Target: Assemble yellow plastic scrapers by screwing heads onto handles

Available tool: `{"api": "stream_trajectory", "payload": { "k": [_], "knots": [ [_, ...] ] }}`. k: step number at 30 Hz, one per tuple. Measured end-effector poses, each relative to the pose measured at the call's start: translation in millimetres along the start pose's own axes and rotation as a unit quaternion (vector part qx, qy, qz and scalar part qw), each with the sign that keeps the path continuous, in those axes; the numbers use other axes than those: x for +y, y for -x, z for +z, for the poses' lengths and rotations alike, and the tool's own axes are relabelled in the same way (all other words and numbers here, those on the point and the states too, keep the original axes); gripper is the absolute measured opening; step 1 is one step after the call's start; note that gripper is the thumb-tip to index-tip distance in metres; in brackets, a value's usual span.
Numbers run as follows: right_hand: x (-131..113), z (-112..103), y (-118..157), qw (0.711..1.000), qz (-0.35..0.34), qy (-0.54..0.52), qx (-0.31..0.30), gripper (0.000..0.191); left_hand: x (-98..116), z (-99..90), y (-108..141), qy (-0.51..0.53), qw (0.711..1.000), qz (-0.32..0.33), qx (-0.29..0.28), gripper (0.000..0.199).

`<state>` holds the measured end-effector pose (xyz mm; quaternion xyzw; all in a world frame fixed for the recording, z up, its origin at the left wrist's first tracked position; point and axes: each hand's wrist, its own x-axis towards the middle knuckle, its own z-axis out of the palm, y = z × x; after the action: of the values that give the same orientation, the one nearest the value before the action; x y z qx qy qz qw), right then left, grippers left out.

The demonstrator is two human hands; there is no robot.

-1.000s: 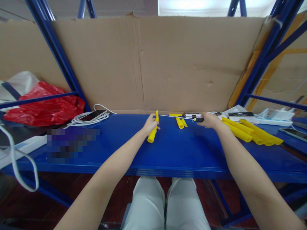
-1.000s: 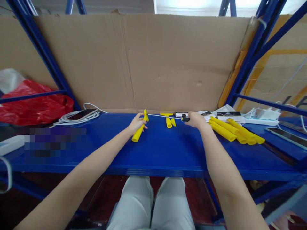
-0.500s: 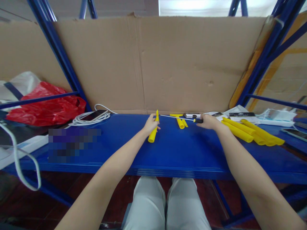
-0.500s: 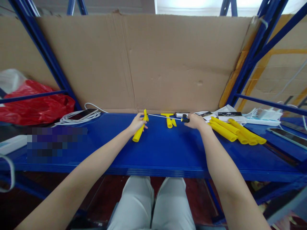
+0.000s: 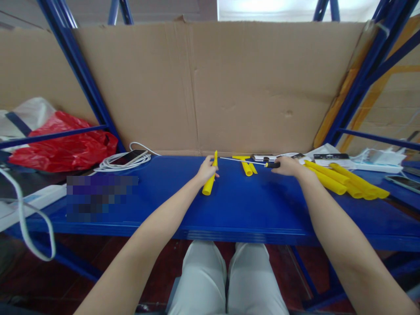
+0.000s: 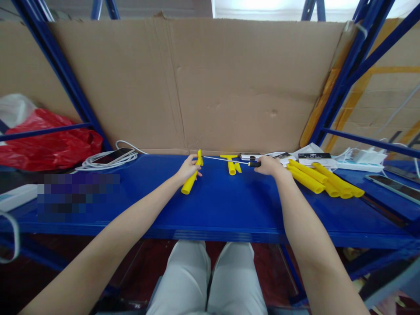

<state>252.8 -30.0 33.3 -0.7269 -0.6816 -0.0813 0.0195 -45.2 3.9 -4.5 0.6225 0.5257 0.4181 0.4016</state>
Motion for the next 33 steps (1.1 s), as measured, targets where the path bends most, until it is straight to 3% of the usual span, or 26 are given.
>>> {"api": "stream_trajectory", "payload": {
  "k": [7,18,26,33],
  "knots": [
    [-0.4,1.8,-0.9,1.0,0.007,0.016,0.026,0.03,0.4,-0.1,0.5,0.003,1.0,0.002,0.003,0.054],
    [-0.2,-2.5,1.2,1.0,-0.015,-0.022,-0.016,0.03,-0.8,-0.4,-0.1,-0.002,1.0,0.005,0.002,0.054],
    [-1.1,-2.3,2.9,0.999,0.002,0.023,0.036,0.026,1.4,-0.5,2.1,0.006,1.0,0.007,-0.003,0.052],
    [-0.7,-0.5,1.3,1.0,-0.008,-0.007,0.028,0.03,3.0,-0.6,2.5,0.005,1.0,0.001,0.001,0.054]
  ]
}}
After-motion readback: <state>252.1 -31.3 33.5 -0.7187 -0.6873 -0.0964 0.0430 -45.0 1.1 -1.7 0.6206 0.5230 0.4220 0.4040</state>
